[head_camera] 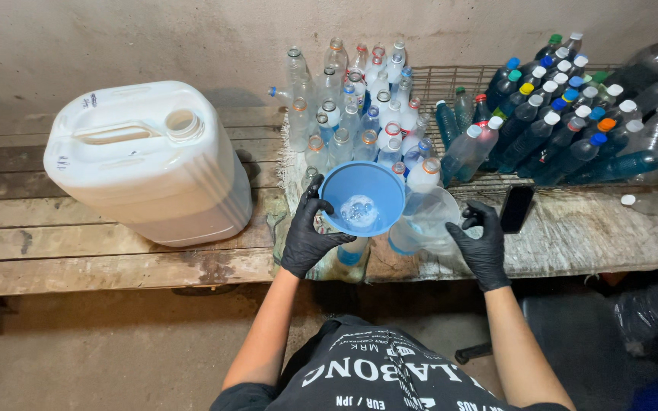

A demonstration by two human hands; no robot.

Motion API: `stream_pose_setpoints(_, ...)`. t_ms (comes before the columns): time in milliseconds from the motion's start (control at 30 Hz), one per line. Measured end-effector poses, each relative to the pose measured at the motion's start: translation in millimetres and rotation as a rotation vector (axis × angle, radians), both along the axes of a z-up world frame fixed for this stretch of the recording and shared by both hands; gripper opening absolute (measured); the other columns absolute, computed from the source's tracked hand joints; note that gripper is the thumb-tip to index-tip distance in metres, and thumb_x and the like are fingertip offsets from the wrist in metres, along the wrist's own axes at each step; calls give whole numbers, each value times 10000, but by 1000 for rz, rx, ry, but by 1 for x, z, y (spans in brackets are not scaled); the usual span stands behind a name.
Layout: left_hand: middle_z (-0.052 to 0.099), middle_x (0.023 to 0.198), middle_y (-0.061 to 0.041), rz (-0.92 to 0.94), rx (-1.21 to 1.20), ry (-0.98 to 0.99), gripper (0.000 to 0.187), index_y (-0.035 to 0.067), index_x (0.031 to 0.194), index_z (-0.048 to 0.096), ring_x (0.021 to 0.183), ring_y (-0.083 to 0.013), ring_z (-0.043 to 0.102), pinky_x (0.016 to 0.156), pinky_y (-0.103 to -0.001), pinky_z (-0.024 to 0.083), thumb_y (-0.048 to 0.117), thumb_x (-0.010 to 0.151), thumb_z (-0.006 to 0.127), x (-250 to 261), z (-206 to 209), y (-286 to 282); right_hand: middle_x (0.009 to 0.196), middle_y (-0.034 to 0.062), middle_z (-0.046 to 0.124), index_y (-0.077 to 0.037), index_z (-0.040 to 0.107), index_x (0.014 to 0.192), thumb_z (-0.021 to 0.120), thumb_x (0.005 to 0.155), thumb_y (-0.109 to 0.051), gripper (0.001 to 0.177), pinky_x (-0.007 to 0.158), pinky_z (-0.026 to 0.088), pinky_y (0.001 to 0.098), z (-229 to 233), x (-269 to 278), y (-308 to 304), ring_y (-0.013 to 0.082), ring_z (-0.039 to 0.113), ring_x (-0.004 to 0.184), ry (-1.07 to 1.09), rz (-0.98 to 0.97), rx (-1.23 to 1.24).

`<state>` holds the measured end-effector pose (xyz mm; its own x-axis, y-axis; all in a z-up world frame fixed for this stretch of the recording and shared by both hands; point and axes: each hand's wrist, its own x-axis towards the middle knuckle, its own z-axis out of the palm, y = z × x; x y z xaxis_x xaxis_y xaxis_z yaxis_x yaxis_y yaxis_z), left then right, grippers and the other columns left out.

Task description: The person pours a blue liquid from a large container into a measuring pitcher and then uses a funnel to fill several small plastic bottles.

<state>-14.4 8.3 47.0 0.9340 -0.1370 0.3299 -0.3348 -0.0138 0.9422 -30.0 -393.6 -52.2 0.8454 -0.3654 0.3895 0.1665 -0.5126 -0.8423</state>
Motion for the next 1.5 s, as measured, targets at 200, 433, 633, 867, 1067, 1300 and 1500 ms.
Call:
stream_pose_setpoints(200,316,1750,-270,-29,42,10,732,120,1174,629,1608,-587,243,1270,-813,209,409,680,1085,-2,-1,2,909,112,739,-55,694,1505,1038,739,-139,844,785,588,374,68,-5,83,235,688,692,-154,441,-145)
stream_pose_setpoints(433,516,1616,-206,-48,-60,62,1191,187,1682,407,1522,-433,466,1285,-638,350,322,712,1084,13,-52,-6,847,103,772,-129,812,1305,854,966,-187,347,806,601,472,66,10,97,333,733,753,-215,580,-388)
stream_pose_setpoints(633,761,1348,1,-40,425,269,871,256,1468,710,1119,-251,750,972,-443,632,450,690,1050,43,-150,-34,957,119,797,-168,818,1280,849,1004,-234,286,905,597,544,36,0,97,367,765,892,-95,443,-174)
stream_pose_setpoints(867,782,1209,113,26,565,184,511,364,1211,812,1184,-226,755,1007,-396,622,521,758,986,61,-186,-57,968,72,783,-220,838,1166,965,939,-239,261,988,561,612,46,-16,77,304,768,952,-14,123,16)
stream_pose_setpoints(1067,785,1215,10,37,556,126,500,286,1210,807,1205,-309,738,1029,-457,622,415,760,982,63,-192,-64,845,115,718,-186,803,1202,923,1031,-180,209,962,560,627,35,-28,26,369,735,880,-45,-41,-78)
stream_pose_setpoints(1300,790,1235,-18,14,547,120,512,233,1242,803,1231,-322,736,1047,-465,616,398,791,980,85,-176,-71,1013,116,785,-178,835,1190,908,943,-125,263,966,581,499,21,-41,28,285,773,962,53,-44,-68)
stream_pose_setpoints(1500,781,1265,-66,10,579,104,542,207,1280,802,1199,-372,743,1032,-492,620,396,803,974,122,-174,-80,956,123,764,-142,834,1181,910,961,-150,233,928,583,468,-2,-41,35,236,740,885,102,-27,31)
